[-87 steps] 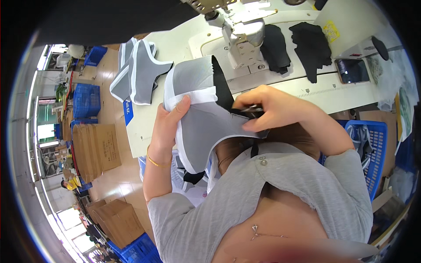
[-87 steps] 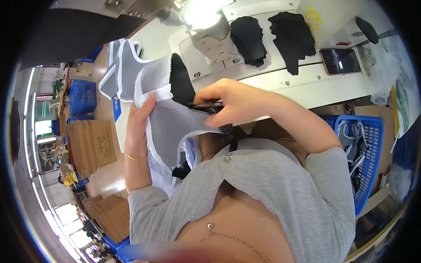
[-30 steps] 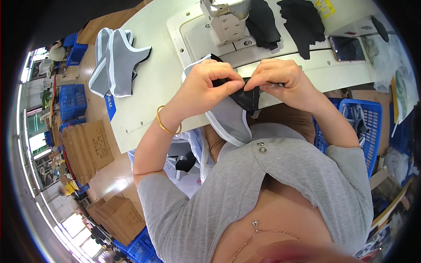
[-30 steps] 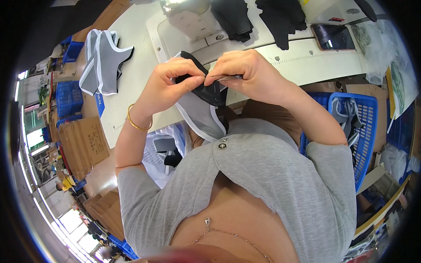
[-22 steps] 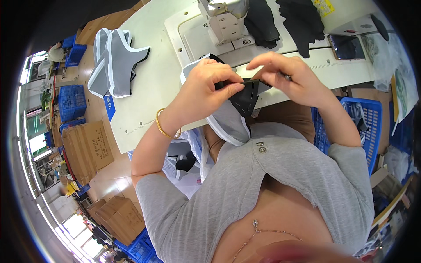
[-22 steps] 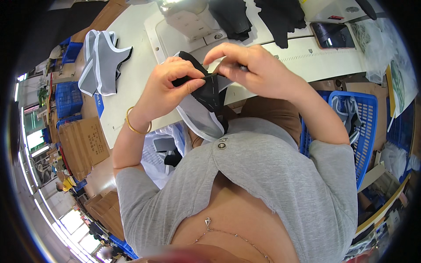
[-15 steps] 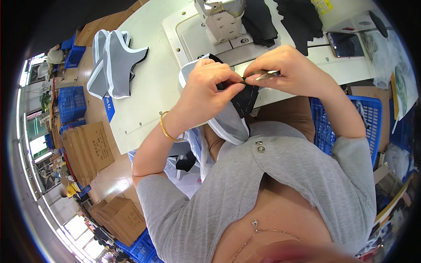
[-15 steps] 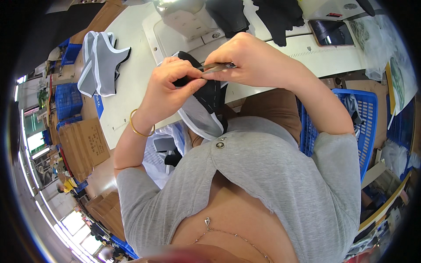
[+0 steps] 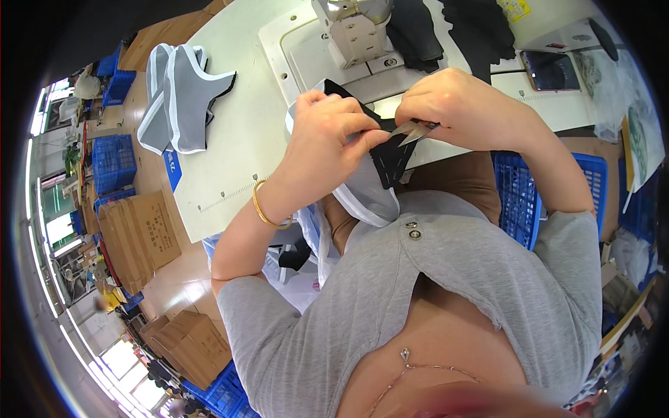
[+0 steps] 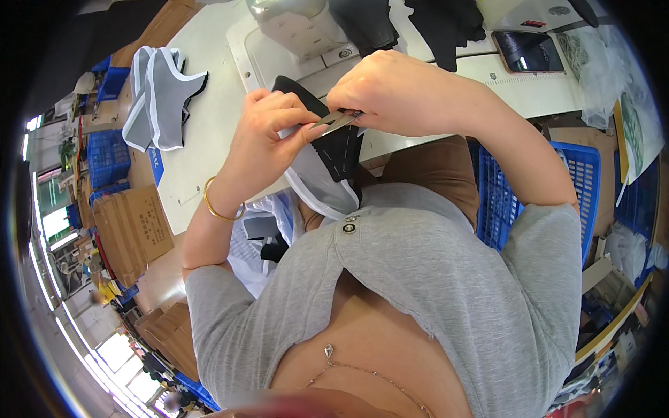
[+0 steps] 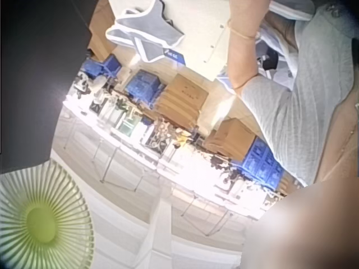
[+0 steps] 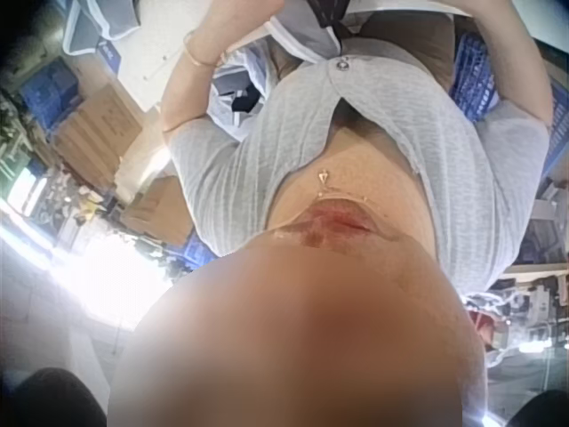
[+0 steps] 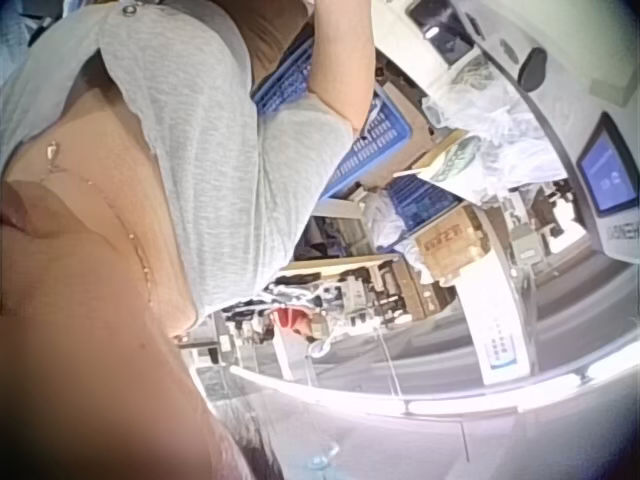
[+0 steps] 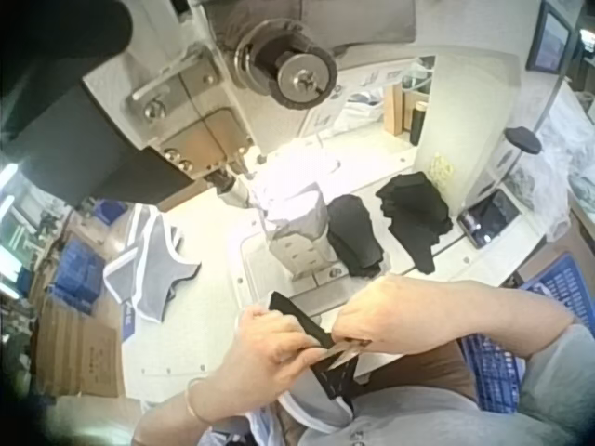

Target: The recorder uses a small pair of snips to trim excess material and threads from grey and black shoe upper components.

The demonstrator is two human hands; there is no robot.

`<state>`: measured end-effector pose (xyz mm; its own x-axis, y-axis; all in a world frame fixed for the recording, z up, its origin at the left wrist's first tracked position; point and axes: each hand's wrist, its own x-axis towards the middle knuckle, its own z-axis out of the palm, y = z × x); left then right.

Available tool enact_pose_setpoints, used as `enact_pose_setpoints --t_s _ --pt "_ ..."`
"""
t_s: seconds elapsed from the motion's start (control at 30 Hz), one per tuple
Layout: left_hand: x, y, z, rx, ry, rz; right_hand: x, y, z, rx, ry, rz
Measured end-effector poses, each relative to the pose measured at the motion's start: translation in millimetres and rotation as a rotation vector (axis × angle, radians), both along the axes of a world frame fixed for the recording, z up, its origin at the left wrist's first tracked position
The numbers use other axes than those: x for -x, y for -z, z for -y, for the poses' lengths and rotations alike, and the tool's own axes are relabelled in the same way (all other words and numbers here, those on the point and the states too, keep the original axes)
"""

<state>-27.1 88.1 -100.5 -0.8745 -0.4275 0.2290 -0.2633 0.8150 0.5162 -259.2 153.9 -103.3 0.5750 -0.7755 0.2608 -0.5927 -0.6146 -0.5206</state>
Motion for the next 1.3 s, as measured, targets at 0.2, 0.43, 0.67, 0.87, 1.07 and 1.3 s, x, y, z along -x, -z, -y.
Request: enact_pose_setpoints --t_s 0.2,0.43,0.67,0.87,1.07,1.3 --pt "-8.2 5.5 10.7 -0.315 -0.024 0.069 1.3 2.0 -3.0 0.048 0.006 -0.013" --pt "-7.0 -3.5 5.7 -0.211 -0.068 0.027 1.9 2.9 -3.3 0.007 0.045 -0.004" --pt "-8.1 -45.9 48.2 -0.178 0.02 0.038 -14.9 1.1 -0.7 -0.007 0.245 0.32" --pt "7.1 -91.9 109.0 -0.2 0.189 0.116 -55.5 -3.1 8.9 -0.213 0.5 0.922" --pt "19.2 -100.0 141.0 -0.487 0.002 0.174 -56.6 -17.7 27.9 -0.214 0.571 1.105" --pt "28.9 -63.9 157.0 -0.587 -0.222 -0.084 -45.9 -26.7 33.7 -0.167 0.685 1.089"
